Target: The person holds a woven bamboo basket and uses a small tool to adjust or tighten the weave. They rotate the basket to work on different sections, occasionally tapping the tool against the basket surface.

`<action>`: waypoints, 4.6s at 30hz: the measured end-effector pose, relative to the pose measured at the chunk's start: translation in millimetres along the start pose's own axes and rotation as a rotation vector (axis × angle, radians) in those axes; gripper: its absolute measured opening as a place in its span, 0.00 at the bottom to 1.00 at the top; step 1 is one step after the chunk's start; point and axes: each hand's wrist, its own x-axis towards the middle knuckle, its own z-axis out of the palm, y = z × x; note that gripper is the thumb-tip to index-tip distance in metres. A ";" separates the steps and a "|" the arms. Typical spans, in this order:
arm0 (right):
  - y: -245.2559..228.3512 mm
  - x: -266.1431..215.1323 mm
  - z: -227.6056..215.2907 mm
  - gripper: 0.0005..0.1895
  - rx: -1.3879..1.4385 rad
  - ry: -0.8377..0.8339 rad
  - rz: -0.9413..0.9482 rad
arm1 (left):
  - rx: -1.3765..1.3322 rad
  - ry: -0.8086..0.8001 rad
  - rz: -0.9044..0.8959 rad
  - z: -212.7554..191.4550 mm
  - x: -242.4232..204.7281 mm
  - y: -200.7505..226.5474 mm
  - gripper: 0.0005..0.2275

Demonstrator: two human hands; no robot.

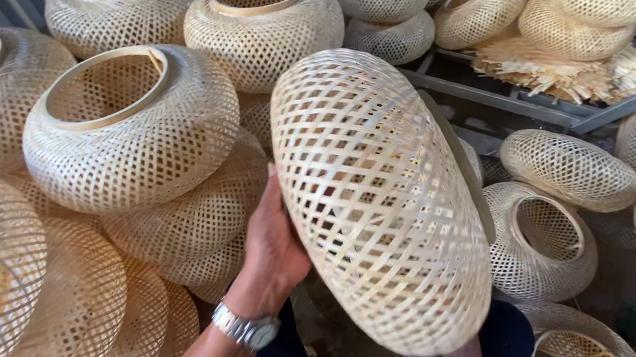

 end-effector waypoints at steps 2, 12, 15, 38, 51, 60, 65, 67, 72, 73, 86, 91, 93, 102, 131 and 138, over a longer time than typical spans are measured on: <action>14.4 -8.3 -15.8 0.30 -0.020 0.015 0.053 | -0.009 -0.020 0.026 -14.0 14.0 -10.5 0.24; 34.7 2.9 9.6 0.35 0.035 -0.046 0.053 | 0.001 -0.333 0.083 -66.8 41.4 -40.3 0.23; 9.5 14.8 26.4 0.39 0.016 -0.085 -0.005 | 0.400 -0.311 0.256 -67.8 39.3 -31.7 0.27; -136.8 -47.8 -49.7 0.41 -0.377 -0.202 -0.388 | -0.089 -0.318 0.125 -204.2 92.5 -62.0 0.28; -158.1 -99.0 42.8 0.46 -0.657 -0.089 -0.473 | -0.049 -0.153 0.168 -196.2 85.1 -60.2 0.33; -176.1 -124.1 94.1 0.50 -0.871 -0.029 -0.446 | -0.101 -0.089 0.080 -195.9 81.4 -65.8 0.36; -184.8 -134.4 120.0 0.51 -1.004 0.038 -0.454 | -0.110 -0.009 -0.003 -198.7 82.2 -70.3 0.37; -188.7 -137.5 130.3 0.50 -1.033 0.044 -0.448 | -0.151 -0.054 0.001 -200.1 83.5 -72.7 0.38; -194.9 -138.8 154.2 0.46 -1.104 0.081 -0.457 | -0.150 -0.058 -0.017 -201.0 86.2 -76.7 0.38; -196.4 -138.3 157.1 0.44 -1.110 0.076 -0.451 | -0.151 -0.054 -0.025 -201.7 85.2 -77.3 0.39; -204.6 -97.1 145.2 0.37 -1.200 0.130 -0.276 | -0.075 0.009 -0.064 -202.2 81.4 -72.1 0.38; -197.6 -89.5 128.9 0.40 -1.153 0.062 -0.339 | -0.122 -0.001 -0.101 -211.0 84.1 -74.2 0.40; -195.0 -91.4 123.8 0.43 -1.155 0.037 -0.374 | -0.106 -0.056 -0.049 -213.0 83.7 -75.7 0.40; -173.1 -119.5 136.7 0.56 -1.082 -0.195 -0.568 | -0.229 0.026 -0.064 -249.9 98.0 -104.7 0.37; -130.8 -87.3 -41.1 0.53 -0.447 -0.034 -0.175 | -0.341 -0.065 -0.099 -312.1 40.7 -122.9 0.39; -125.0 -81.7 -60.5 0.48 -0.334 -0.031 -0.101 | -0.526 -0.397 -0.173 -238.8 29.4 -111.6 0.36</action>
